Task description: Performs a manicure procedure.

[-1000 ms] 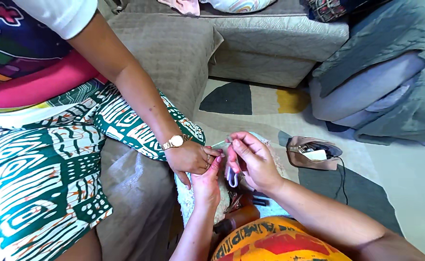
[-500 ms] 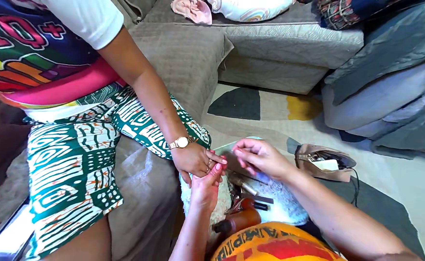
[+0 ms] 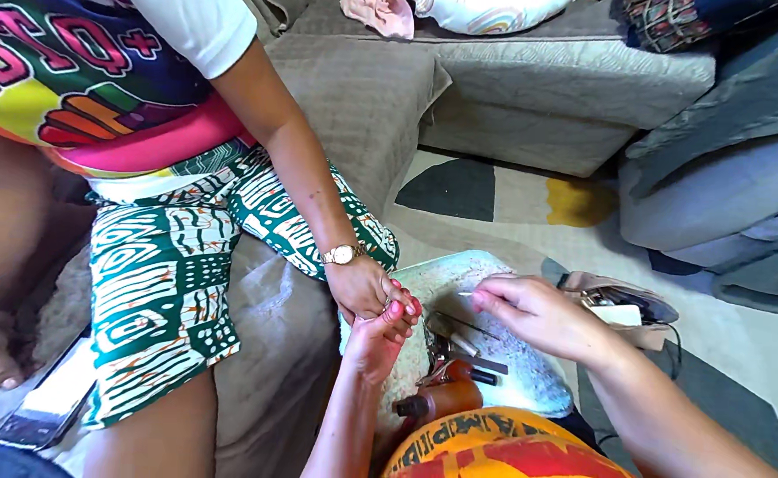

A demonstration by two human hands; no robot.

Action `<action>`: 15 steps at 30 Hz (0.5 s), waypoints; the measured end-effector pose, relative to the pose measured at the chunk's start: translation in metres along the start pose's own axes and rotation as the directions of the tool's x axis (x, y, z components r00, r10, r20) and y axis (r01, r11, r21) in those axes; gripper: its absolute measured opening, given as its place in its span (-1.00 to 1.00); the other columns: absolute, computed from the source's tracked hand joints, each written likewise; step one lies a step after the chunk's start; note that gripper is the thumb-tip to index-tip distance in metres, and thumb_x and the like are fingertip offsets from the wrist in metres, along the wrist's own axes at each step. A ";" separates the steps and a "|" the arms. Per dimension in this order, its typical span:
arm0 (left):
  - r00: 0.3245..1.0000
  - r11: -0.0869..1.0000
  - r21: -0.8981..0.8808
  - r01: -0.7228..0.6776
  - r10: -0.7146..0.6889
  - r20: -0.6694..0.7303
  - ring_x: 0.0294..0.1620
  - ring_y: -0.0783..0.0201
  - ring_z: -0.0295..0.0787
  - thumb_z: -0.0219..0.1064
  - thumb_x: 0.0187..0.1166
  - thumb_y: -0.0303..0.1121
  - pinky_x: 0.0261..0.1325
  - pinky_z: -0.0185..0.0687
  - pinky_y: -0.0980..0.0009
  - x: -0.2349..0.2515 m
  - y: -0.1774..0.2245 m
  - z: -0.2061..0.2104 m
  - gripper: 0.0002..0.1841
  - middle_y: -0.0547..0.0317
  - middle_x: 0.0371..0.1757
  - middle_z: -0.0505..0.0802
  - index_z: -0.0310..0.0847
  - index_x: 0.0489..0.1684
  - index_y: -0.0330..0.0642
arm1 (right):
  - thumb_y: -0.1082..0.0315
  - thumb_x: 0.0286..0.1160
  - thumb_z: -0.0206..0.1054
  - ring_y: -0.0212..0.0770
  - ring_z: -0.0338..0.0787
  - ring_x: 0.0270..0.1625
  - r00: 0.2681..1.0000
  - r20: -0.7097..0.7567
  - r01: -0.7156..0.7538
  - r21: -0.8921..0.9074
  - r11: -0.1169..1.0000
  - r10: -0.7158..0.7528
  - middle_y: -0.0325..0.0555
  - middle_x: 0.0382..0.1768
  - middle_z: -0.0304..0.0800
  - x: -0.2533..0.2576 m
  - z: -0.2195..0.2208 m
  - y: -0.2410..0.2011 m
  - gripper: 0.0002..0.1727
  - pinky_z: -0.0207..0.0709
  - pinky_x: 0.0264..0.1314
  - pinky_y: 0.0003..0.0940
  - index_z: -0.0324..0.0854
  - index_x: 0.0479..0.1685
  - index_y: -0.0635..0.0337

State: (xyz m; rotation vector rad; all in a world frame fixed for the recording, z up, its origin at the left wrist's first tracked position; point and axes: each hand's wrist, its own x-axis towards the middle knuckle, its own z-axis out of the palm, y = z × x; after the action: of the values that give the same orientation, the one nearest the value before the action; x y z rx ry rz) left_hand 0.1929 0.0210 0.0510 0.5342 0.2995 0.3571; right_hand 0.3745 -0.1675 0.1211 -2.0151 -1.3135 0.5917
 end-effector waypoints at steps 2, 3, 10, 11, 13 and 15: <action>1.000 1.000 0.007 0.003 -0.003 0.011 -0.07 0.12 0.91 0.72 0.18 -0.40 0.04 0.84 0.25 0.001 0.001 -0.001 -0.54 -0.04 -0.10 0.89 0.68 0.06 -0.19 | 0.08 0.82 0.02 -0.43 0.70 -0.05 0.993 -0.005 0.114 0.207 0.972 -0.115 -0.21 -0.15 0.77 0.007 0.020 -0.007 -0.55 0.58 0.05 -0.44 0.78 -0.13 0.14; 1.000 1.000 0.009 0.003 -0.003 0.016 -0.07 0.13 0.90 0.73 0.17 -0.40 0.06 0.83 0.26 0.001 0.001 -0.002 -0.54 -0.02 -0.09 0.88 0.69 0.06 -0.18 | 0.09 0.82 0.06 -0.48 0.69 -0.05 0.991 0.000 0.125 0.288 0.950 -0.130 -0.22 -0.13 0.77 0.009 0.028 -0.011 -0.58 0.56 0.04 -0.53 0.77 -0.11 0.16; 0.998 1.000 0.024 -0.007 0.005 0.057 -0.08 0.22 0.87 0.71 0.20 -0.39 0.04 0.80 0.31 0.004 0.001 -0.003 -0.61 0.06 -0.11 0.88 0.74 0.00 -0.13 | 0.17 0.77 0.20 -0.54 0.79 -0.43 0.993 -0.085 0.108 0.411 0.905 -0.080 -0.33 -0.39 0.87 0.008 0.059 -0.023 -0.70 0.70 -0.36 -0.61 0.75 -0.16 0.15; 0.999 1.000 0.025 -0.008 0.006 0.051 -0.07 0.22 0.87 0.71 0.20 -0.40 0.04 0.80 0.31 0.005 0.001 -0.003 -0.61 0.05 -0.11 0.88 0.74 0.00 -0.14 | 0.14 0.75 0.22 -0.57 0.74 -0.48 0.985 -0.146 0.132 0.340 0.931 -0.086 -0.35 -0.43 0.84 0.007 0.063 -0.023 -0.70 0.64 -0.41 -0.62 0.77 -0.15 0.13; 0.999 1.000 0.022 -0.011 0.010 0.051 -0.09 0.23 0.86 0.69 0.22 -0.41 0.01 0.79 0.33 0.006 0.000 -0.004 -0.63 0.04 -0.12 0.88 0.75 -0.02 -0.17 | 0.10 0.74 0.22 -0.52 0.77 -0.43 0.957 -0.255 0.185 0.163 0.969 -0.139 -0.32 -0.41 0.87 0.006 0.068 -0.023 -0.67 0.69 -0.35 -0.51 0.84 0.01 0.09; 0.999 1.000 0.025 -0.010 0.009 0.054 -0.12 0.26 0.86 0.69 0.22 -0.40 0.01 0.79 0.35 0.006 0.000 -0.003 -0.65 0.06 -0.15 0.88 0.76 -0.05 -0.16 | 0.09 0.77 0.18 -0.43 0.81 -0.43 0.932 -0.298 0.219 0.008 0.976 -0.207 -0.27 -0.36 0.90 0.006 0.070 -0.024 -0.62 0.72 -0.34 -0.39 0.81 0.25 0.05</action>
State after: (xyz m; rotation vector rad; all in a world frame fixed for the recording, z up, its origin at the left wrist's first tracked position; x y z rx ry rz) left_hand 0.1972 0.0247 0.0469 0.5688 0.2497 0.3478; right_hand 0.3146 -0.1363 0.0911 -1.8128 -1.3003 0.2041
